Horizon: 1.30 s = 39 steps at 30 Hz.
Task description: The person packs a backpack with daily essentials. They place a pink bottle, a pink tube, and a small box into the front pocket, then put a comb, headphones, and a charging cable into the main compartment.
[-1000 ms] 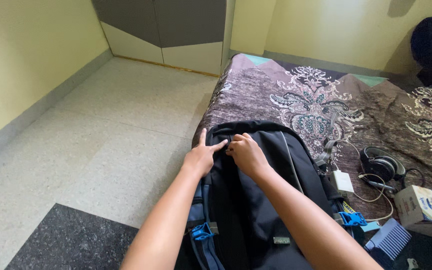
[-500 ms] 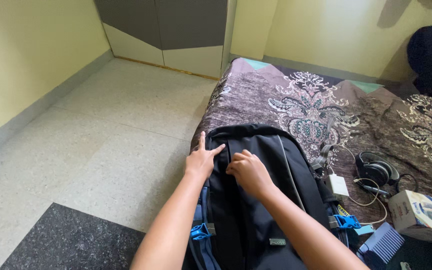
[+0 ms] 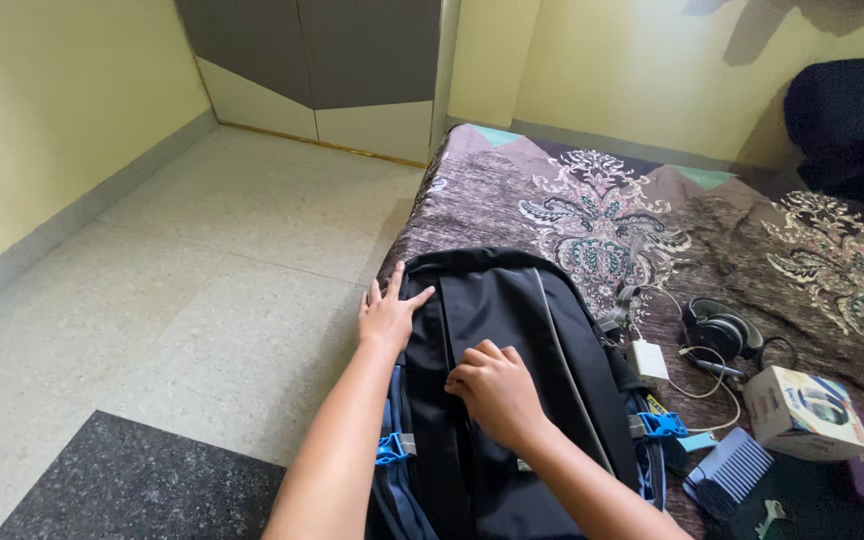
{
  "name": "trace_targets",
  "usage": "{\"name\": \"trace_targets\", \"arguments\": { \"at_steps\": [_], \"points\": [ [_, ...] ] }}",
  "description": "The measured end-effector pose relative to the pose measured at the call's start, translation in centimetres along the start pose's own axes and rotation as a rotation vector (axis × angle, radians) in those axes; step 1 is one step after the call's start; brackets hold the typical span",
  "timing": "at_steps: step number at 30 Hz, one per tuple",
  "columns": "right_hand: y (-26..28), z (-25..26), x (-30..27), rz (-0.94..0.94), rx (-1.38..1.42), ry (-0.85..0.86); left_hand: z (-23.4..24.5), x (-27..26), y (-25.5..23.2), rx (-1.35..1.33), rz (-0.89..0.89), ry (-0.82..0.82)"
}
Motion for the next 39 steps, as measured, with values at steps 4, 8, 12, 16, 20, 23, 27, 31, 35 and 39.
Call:
{"name": "trace_targets", "arguments": {
  "at_steps": [4, 8, 12, 16, 20, 23, 27, 31, 35, 39],
  "points": [
    [-0.1, 0.4, -1.3, -0.029, 0.015, -0.012, 1.2, -2.7, -1.6, 0.07, -0.083, 0.056],
    [-0.3, 0.1, -1.4, -0.063, -0.014, -0.007, 1.9, -7.0, -3.7, 0.062, -0.19, 0.064],
    [-0.4, 0.0, -1.5, -0.114, -0.037, -0.018, 2.9, -11.6, -5.6, 0.032, -0.322, -0.012],
    [-0.1, 0.5, -2.2, -0.101, -0.041, -0.048, 3.6, -14.8, -6.8, 0.021, -0.35, 0.016],
    [0.3, 0.8, -3.2, -0.104, -0.036, -0.057, 3.6, -16.4, -7.6, -0.01, -0.315, 0.12],
    [0.7, 1.1, -4.1, -0.1, -0.053, -0.036, 3.5, -16.7, -7.8, 0.013, -0.305, 0.141],
    [1.1, 1.5, -5.2, -0.107, -0.032, 0.002, 3.1, -16.5, -7.8, 0.064, -0.325, 0.066],
    [1.8, 2.2, -6.8, -0.111, 0.003, 0.005, 2.0, -16.2, -7.6, 0.079, -0.313, 0.085],
    [2.3, 3.1, -8.4, -0.115, 0.083, 0.022, 1.7, -16.2, -7.6, 0.094, -0.293, 0.085],
    [2.8, 3.3, -9.9, -0.137, 0.106, 0.059, 1.5, -16.1, -7.6, 0.105, -0.273, 0.11]
  ]
}}
Point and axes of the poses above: each hand's wrist, its own x-axis towards the middle knuckle, its own z-axis out of the back of the hand, y = z × x, the point moved 7 cm from there along x, towards the middle knuckle, and after that the axes turned 12 degrees about -z, right-handed, at the moved point
